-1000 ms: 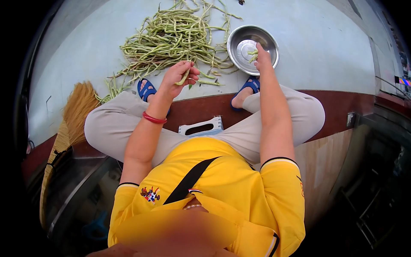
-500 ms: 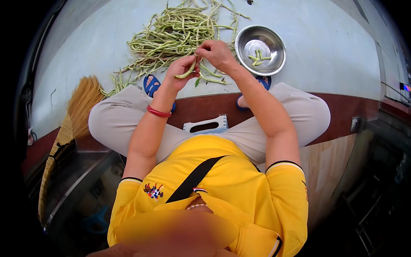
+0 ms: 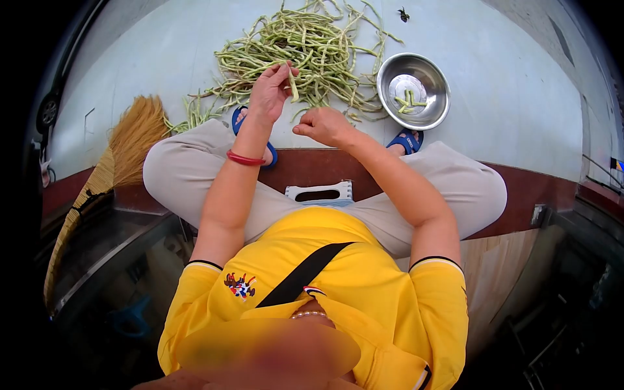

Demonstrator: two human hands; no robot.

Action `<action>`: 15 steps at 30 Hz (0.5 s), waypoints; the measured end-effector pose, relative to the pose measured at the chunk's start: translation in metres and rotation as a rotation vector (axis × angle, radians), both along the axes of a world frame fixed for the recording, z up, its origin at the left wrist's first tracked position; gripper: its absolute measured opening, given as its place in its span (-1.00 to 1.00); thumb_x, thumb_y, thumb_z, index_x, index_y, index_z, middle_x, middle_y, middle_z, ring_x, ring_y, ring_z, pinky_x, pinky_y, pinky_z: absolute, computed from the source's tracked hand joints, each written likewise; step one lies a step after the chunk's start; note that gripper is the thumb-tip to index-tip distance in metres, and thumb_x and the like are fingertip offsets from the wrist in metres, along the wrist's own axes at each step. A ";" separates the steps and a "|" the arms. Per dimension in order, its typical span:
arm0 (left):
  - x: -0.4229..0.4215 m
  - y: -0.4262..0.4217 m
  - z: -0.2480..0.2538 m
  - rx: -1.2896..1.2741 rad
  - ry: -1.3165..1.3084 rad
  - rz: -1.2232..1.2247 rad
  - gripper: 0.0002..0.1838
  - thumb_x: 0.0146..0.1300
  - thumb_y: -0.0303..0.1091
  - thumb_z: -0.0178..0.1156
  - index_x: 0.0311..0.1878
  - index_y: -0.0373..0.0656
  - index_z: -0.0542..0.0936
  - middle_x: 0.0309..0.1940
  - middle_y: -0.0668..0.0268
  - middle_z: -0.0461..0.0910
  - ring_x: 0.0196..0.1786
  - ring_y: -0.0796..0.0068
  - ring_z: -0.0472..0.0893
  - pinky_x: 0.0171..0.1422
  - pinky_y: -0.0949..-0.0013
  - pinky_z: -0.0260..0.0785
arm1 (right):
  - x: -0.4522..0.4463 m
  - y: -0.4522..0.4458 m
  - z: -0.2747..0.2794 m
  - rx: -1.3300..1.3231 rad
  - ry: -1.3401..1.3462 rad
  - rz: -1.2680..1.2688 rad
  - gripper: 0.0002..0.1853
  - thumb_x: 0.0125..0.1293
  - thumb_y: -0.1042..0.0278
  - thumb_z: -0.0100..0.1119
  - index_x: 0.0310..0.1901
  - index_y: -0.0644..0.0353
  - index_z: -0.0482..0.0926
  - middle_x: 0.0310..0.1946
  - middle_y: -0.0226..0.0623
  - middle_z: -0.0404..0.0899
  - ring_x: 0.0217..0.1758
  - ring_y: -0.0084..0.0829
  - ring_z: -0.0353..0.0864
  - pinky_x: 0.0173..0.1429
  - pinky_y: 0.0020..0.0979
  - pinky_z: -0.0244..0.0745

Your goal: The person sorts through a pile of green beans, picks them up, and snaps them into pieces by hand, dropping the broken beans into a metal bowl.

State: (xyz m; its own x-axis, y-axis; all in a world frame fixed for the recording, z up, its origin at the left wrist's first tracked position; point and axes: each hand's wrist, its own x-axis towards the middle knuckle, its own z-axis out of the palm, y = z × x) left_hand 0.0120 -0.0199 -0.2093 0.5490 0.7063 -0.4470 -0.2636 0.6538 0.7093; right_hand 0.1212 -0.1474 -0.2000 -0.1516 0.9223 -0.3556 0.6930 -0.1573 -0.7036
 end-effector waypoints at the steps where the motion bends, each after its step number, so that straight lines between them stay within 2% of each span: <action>1: 0.001 -0.001 0.000 0.052 0.006 0.006 -0.85 0.25 -0.34 0.11 -0.13 -0.10 0.52 -0.33 0.38 0.60 -0.44 0.64 0.47 -0.37 0.51 0.32 | 0.003 0.001 -0.006 0.043 0.241 -0.149 -0.79 0.16 0.25 0.12 -0.30 0.22 0.59 -0.44 -0.23 0.59 -0.40 -0.37 0.55 -0.32 -0.37 0.41; 2: 0.002 -0.002 0.001 0.106 0.011 0.012 -0.86 0.24 -0.36 0.13 -0.15 -0.10 0.53 -0.30 0.38 0.61 -0.44 0.64 0.47 -0.38 0.52 0.33 | 0.006 0.000 -0.011 0.088 0.480 -0.299 -0.79 0.17 0.28 0.08 -0.28 0.23 0.59 -0.42 -0.26 0.60 -0.39 -0.40 0.56 -0.30 -0.38 0.42; 3: 0.002 -0.003 0.004 0.131 0.017 0.011 -0.89 0.23 -0.39 0.13 -0.18 -0.11 0.54 -0.26 0.36 0.61 -0.39 0.63 0.51 -0.34 0.52 0.36 | 0.008 0.003 0.001 0.056 0.539 -0.408 -0.79 0.18 0.34 0.01 -0.28 0.25 0.57 -0.44 -0.34 0.60 -0.42 -0.50 0.55 -0.30 -0.40 0.45; 4: 0.002 -0.004 0.008 0.132 0.013 0.007 -0.89 0.23 -0.39 0.13 -0.18 -0.11 0.54 -0.26 0.36 0.61 -0.39 0.63 0.51 -0.34 0.52 0.36 | 0.012 0.005 0.006 0.058 0.535 -0.411 -0.79 0.18 0.34 0.01 -0.28 0.25 0.57 -0.44 -0.34 0.60 -0.42 -0.50 0.55 -0.30 -0.40 0.45; 6: 0.003 -0.005 0.014 0.233 0.055 0.037 -0.87 0.19 -0.43 0.16 -0.18 -0.13 0.52 -0.30 0.37 0.61 -0.36 0.66 0.51 -0.39 0.57 0.37 | 0.019 0.010 0.013 -0.242 0.946 -0.810 -0.81 0.18 0.33 0.01 -0.30 0.24 0.56 -0.44 -0.33 0.60 -0.49 -0.56 0.52 -0.34 -0.45 0.47; 7: 0.003 -0.004 0.014 0.265 0.057 0.038 -0.87 0.18 -0.47 0.14 -0.18 -0.14 0.52 -0.29 0.36 0.61 -0.32 0.65 0.53 -0.35 0.57 0.38 | 0.023 0.011 0.018 -0.304 1.042 -0.835 -0.84 0.18 0.35 0.01 -0.31 0.22 0.54 -0.45 -0.33 0.59 -0.52 -0.61 0.50 -0.38 -0.52 0.47; 11: 0.004 -0.005 0.015 0.345 0.091 0.040 -0.86 0.18 -0.49 0.14 -0.18 -0.15 0.51 -0.28 0.37 0.61 -0.33 0.66 0.53 -0.34 0.58 0.38 | 0.029 0.012 0.020 -0.373 1.168 -0.803 -0.83 0.18 0.33 0.02 -0.32 0.23 0.54 -0.48 -0.35 0.58 -0.53 -0.61 0.49 -0.40 -0.55 0.45; 14: 0.006 -0.007 0.014 0.401 0.108 0.038 -0.86 0.14 -0.49 0.17 -0.21 -0.15 0.52 -0.27 0.36 0.61 -0.32 0.66 0.52 -0.29 0.57 0.38 | 0.030 0.012 0.020 -0.262 1.036 -0.735 -0.81 0.18 0.30 0.02 -0.34 0.23 0.55 -0.51 -0.37 0.56 -0.53 -0.62 0.48 -0.40 -0.55 0.42; 15: 0.005 -0.008 0.014 0.492 0.171 0.011 -0.84 0.12 -0.48 0.20 -0.20 -0.18 0.53 -0.26 0.35 0.61 -0.30 0.63 0.53 -0.26 0.55 0.39 | 0.032 0.012 0.019 -0.203 0.963 -0.735 -0.81 0.16 0.29 0.04 -0.38 0.23 0.55 -0.54 -0.38 0.55 -0.53 -0.62 0.47 -0.42 -0.54 0.40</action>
